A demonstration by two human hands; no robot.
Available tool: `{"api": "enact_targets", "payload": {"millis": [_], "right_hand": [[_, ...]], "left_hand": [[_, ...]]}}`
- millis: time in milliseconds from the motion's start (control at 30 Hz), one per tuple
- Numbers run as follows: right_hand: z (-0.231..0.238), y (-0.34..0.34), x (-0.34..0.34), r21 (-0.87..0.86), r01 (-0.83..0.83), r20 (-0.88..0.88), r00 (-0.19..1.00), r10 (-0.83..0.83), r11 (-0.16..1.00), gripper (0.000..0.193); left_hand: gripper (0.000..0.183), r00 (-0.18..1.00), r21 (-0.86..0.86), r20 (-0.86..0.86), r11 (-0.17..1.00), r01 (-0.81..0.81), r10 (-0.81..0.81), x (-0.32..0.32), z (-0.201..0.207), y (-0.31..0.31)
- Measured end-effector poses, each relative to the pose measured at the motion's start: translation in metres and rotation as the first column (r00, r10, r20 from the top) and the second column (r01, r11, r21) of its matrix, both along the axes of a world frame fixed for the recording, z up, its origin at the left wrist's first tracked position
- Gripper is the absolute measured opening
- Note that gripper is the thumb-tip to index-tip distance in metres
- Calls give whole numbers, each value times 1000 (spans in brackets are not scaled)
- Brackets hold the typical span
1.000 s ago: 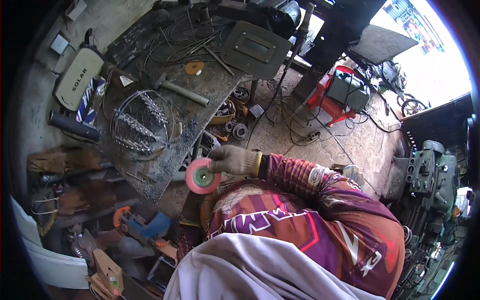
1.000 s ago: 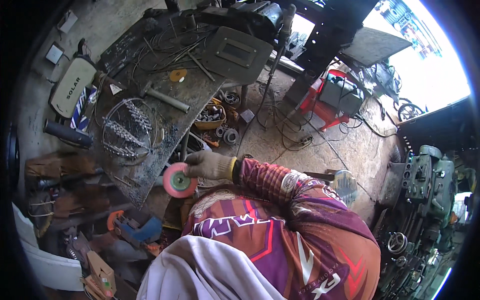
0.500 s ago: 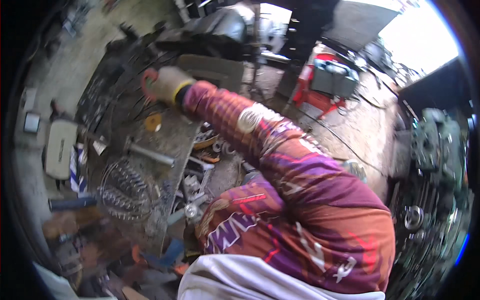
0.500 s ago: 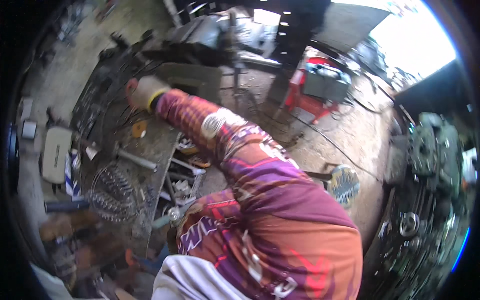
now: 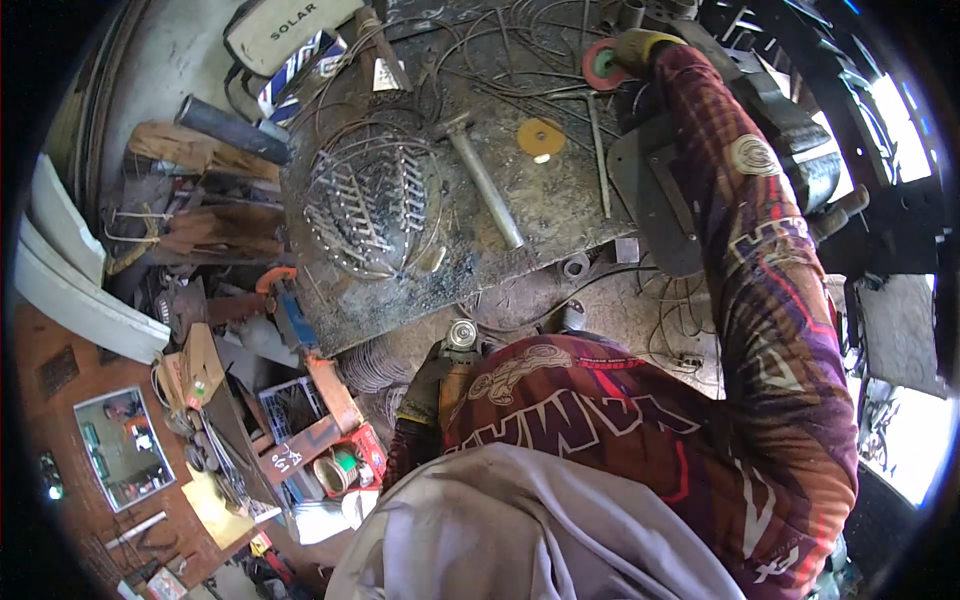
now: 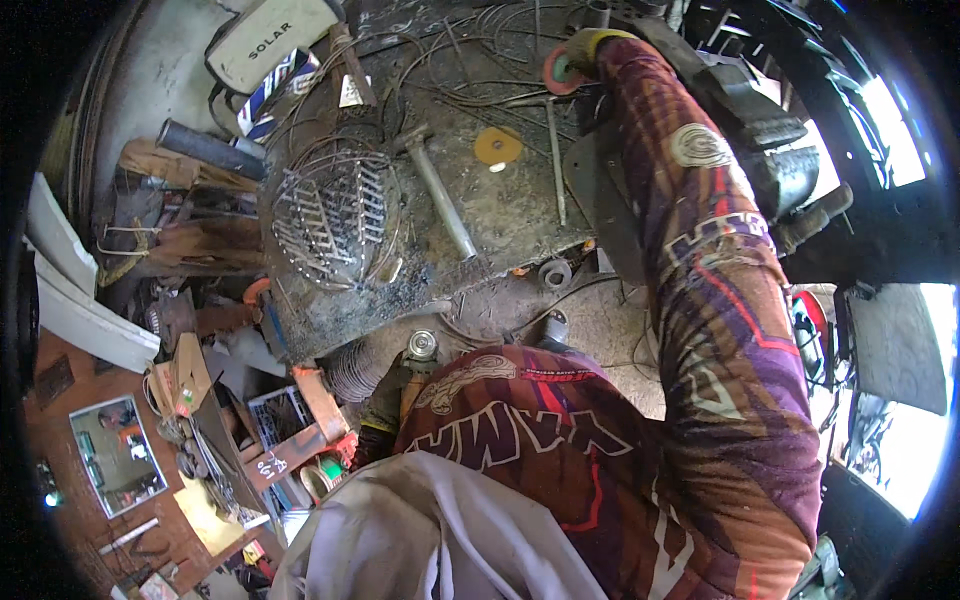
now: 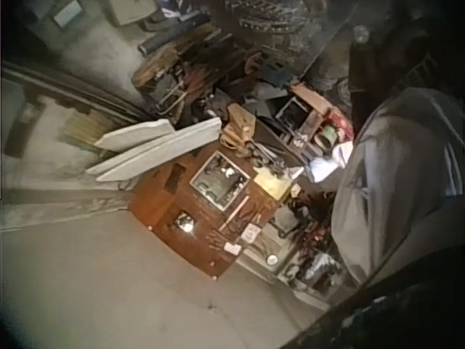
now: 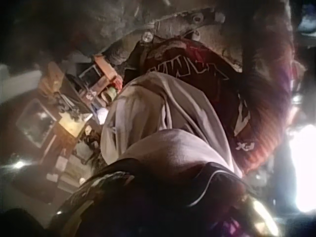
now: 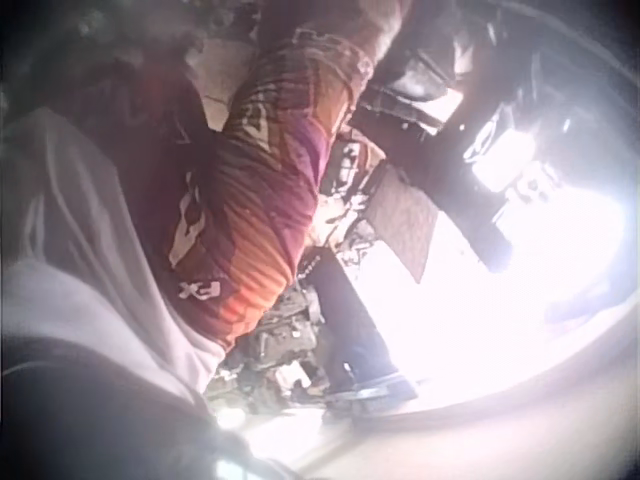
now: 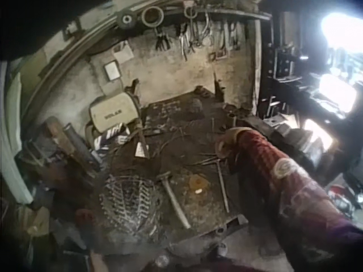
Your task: The person uses an angle grinder to smooth a metal structure and a separate metal rod on a workbench.
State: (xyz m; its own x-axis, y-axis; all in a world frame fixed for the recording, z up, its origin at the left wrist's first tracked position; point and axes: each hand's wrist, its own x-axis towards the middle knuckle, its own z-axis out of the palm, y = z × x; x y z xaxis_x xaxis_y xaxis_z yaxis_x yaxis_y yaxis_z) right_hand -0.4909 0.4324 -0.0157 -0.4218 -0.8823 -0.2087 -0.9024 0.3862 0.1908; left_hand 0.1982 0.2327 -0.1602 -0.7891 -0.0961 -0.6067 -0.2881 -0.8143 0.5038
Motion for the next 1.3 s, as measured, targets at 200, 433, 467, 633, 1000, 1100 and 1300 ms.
{"api": "enact_targets", "payload": {"millis": [200, 433, 467, 633, 1000, 1100, 1300], "right_hand": [[-54, 44, -47, 165, -161, -225, 955, 196, 973, 16], [-11, 7, 16, 26, 414, -88, 908, -410, 910, 36], [-4, 8, 23, -72, 499, -33, 864, -502, 864, 39], [29, -45, 154, -256, 222, 233, 959, -163, 941, 39], [4, -67, 170, -172, -9, 255, 965, 53, 985, 48], [7, -70, 172, -25, -26, 268, 963, 31, 999, 50], [2, -68, 175, -100, 30, 289, 957, 0, 994, 53]], "left_hand": [[60, 1000, 4, 0, 1000, -23, 23, 3, 5, -5], [61, 999, 0, -3, 999, -45, 45, 13, 6, -9], [61, 999, 3, -3, 999, -48, 48, 13, 7, -9], [62, 998, 9, -7, 998, -60, 60, 17, 5, -12], [63, 998, 13, -5, 998, -58, 58, 29, 7, -11], [63, 998, 12, 3, 998, -64, 63, 34, 8, -5], [64, 999, 12, 11, 999, -52, 52, 39, 11, 0]]}}
